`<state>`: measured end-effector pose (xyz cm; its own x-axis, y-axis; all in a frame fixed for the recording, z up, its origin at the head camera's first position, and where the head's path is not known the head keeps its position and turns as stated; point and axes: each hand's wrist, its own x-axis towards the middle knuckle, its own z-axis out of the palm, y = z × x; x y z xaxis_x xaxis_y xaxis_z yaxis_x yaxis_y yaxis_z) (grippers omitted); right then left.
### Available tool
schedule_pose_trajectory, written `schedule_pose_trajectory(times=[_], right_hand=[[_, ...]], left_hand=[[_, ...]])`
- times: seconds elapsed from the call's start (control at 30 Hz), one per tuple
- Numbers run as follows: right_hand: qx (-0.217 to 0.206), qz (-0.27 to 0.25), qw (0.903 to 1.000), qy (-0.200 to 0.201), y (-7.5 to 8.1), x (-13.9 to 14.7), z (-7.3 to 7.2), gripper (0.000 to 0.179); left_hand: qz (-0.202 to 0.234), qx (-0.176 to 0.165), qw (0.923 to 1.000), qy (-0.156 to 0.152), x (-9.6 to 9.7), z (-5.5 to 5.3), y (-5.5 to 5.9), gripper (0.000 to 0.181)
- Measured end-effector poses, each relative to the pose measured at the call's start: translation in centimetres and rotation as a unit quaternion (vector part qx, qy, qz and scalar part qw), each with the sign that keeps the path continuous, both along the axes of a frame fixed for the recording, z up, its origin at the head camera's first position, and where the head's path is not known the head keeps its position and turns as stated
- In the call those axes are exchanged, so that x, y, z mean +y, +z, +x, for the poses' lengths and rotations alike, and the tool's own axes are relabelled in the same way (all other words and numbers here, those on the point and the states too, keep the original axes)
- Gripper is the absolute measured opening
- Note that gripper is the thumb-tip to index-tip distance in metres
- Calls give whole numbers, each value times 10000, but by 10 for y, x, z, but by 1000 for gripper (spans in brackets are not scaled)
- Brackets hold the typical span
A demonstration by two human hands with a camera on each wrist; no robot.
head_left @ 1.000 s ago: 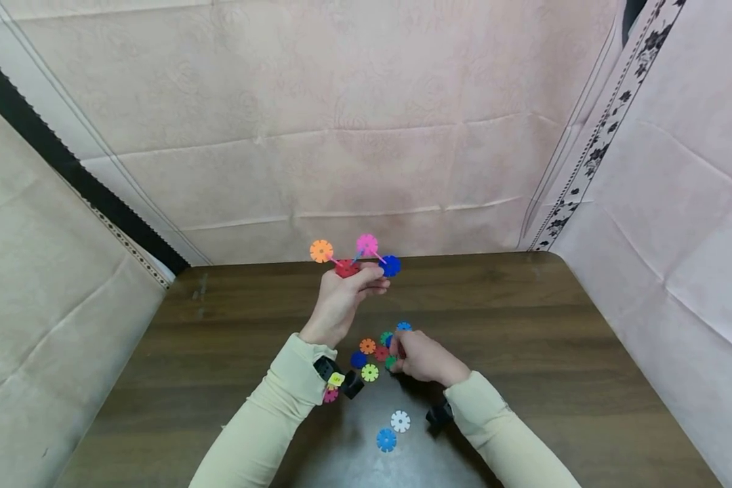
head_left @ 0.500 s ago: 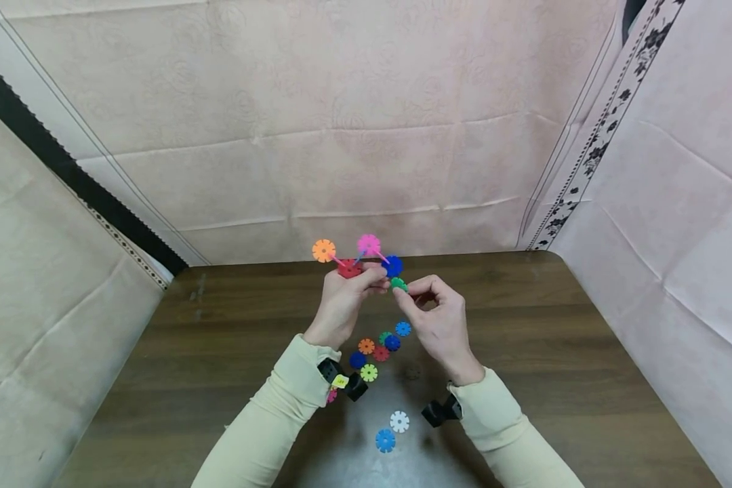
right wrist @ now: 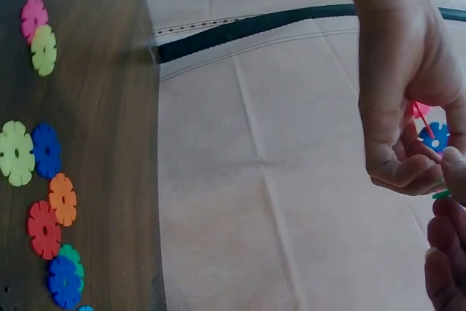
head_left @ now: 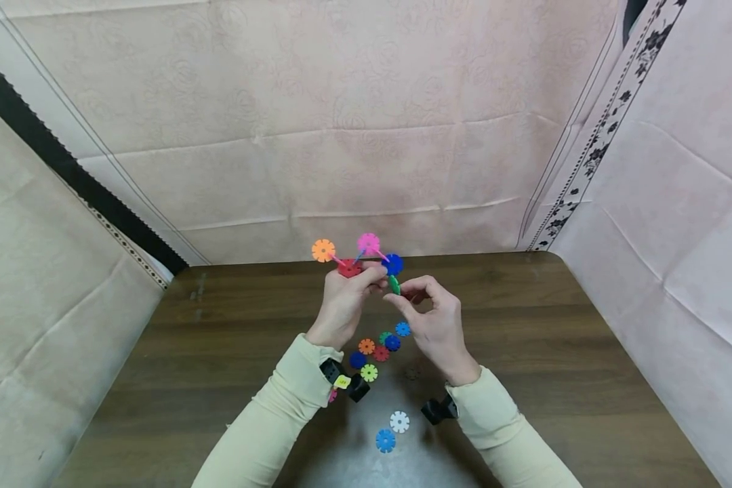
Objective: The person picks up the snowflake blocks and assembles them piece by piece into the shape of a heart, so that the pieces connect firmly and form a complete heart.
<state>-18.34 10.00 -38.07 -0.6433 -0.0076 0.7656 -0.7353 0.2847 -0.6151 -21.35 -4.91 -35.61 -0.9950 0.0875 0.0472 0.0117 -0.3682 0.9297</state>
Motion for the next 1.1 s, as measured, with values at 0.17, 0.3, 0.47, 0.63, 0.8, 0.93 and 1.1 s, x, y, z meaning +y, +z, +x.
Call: schedule_pose_trajectory(times=[0.17, 0.3, 0.47, 0.63, 0.8, 0.93, 1.1], right_hand=[[488, 37, 9986, -178, -18, 1, -13, 30], [583, 16, 9980, -224, -20, 1, -14, 34], [675, -25, 9975, -216, -9, -1, -8, 35], [867, -324, 9948, -427, 6, -6, 3, 22], [893, -547, 9931, -530, 11, -10, 5, 21], [958, -352, 9940, -384, 6, -7, 0, 29], [731, 233, 9970, 65, -2, 7, -14, 62]], left_hand=[[20, 40, 10000, -33, 0, 1, 1, 15], [102, 88, 9999, -40, 0, 2, 1, 19], [153, 113, 9998, -29, 0, 2, 2, 19], [257, 125, 9996, -9, 0, 3, 2, 19], [278, 110, 9995, 30, 2, 4, 2, 15], [230, 145, 9996, 38, 2, 5, 3, 12], [85, 138, 9998, -103, 1, 6, 5, 10]])
